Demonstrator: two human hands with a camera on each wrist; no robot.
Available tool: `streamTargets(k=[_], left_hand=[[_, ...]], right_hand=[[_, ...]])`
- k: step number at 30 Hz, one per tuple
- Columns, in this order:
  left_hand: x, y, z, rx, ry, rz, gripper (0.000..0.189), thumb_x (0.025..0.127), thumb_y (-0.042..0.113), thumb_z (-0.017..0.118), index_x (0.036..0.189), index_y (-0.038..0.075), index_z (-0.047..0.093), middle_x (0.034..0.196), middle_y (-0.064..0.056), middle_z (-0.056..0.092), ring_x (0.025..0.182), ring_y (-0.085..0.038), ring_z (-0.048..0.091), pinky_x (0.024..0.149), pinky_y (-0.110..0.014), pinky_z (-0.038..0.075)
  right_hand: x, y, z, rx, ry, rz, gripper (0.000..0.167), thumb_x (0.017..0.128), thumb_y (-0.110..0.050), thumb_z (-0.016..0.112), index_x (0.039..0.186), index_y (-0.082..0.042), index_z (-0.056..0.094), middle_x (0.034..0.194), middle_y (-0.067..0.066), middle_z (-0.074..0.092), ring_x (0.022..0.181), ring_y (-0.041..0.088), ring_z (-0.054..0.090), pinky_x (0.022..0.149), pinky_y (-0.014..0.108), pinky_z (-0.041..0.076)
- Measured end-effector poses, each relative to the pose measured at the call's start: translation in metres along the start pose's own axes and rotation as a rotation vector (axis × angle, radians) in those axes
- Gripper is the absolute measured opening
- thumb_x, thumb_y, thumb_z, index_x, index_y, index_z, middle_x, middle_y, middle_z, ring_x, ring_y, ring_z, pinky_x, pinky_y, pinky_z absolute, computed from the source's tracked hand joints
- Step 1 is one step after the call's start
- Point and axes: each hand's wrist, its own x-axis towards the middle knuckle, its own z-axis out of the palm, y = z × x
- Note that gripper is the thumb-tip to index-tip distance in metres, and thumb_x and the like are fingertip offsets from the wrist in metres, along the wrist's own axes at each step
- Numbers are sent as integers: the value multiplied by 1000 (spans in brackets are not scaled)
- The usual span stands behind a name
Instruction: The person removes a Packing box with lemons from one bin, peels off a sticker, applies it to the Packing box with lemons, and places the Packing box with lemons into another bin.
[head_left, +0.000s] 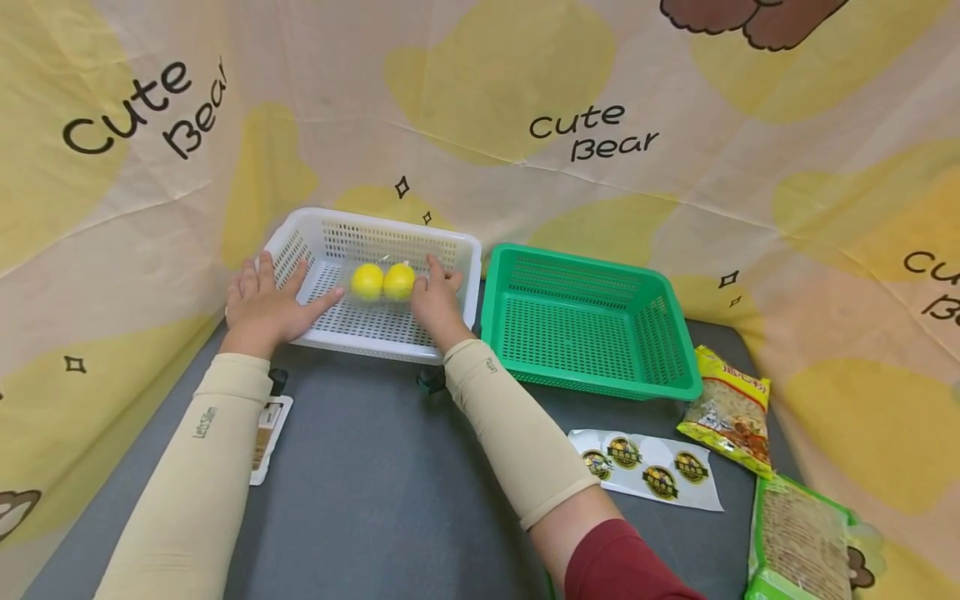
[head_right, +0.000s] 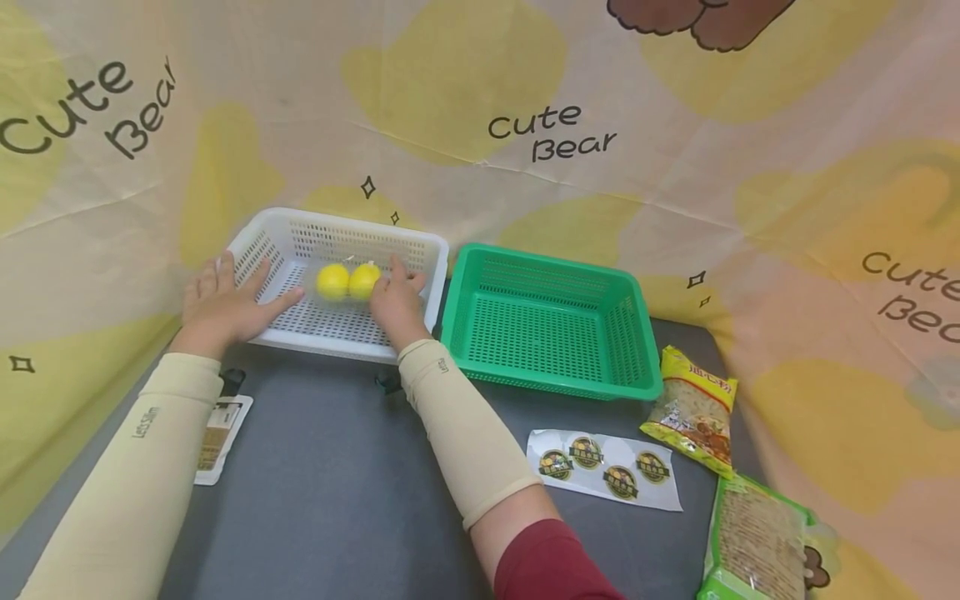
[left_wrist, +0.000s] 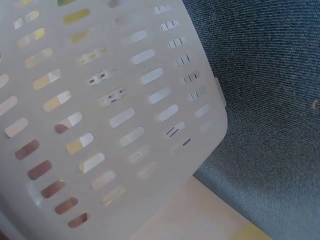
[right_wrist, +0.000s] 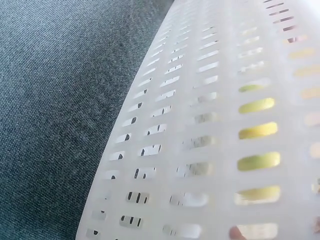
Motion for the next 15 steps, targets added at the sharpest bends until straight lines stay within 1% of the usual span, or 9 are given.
streamTargets(k=[4, 8, 10, 12, 13, 15], left_hand=[[-1, 0, -1, -2, -2, -2, 113, 90, 93, 28, 171, 16, 11, 165, -31, -29, 151, -57, -24, 116, -75, -13], [0, 0, -2, -12, -1, -2, 114, 89, 94, 29, 171, 16, 13, 166, -29, -30, 151, -56, -25, 116, -75, -13], [0, 1, -1, -12, -3, -3, 114, 89, 94, 29, 171, 16, 13, 165, -29, -30, 151, -56, -26, 116, -76, -13], [0, 0, -1, -10, -6, -6, 114, 89, 94, 28, 171, 16, 13, 165, -29, -30, 151, -56, -26, 116, -76, -13], [0, 0, -1, -8, -8, -7, 114, 89, 94, 28, 171, 16, 13, 165, -29, -31, 151, -56, -26, 116, -76, -13], [1, 0, -1, -5, -8, -9, 114, 89, 94, 28, 171, 17, 13, 165, -29, -31, 151, -57, -25, 116, -75, -13]], right_hand=[[-1, 1, -1, 20, 24, -55, 54, 116, -29, 38, 169, -24, 29, 157, 16, 23, 69, 18, 49, 65, 31, 47], [-2, 2, -2, 61, 61, -99, 54, 116, -30, 38, 169, -25, 29, 158, 16, 22, 85, 23, 59, 73, 34, 50], [-2, 3, -3, 75, 79, -111, 54, 116, -30, 39, 169, -27, 29, 158, 15, 22, 90, 25, 61, 75, 34, 50], [-3, 3, -3, 81, 95, -125, 53, 116, -31, 39, 169, -27, 30, 157, 15, 23, 93, 24, 60, 76, 33, 50], [-3, 3, -3, 85, 102, -135, 53, 116, -31, 39, 168, -27, 30, 156, 15, 24, 93, 23, 60, 75, 33, 50], [-4, 3, -4, 101, 114, -159, 53, 116, -32, 37, 169, -26, 30, 154, 15, 25, 86, 22, 56, 72, 31, 48]])
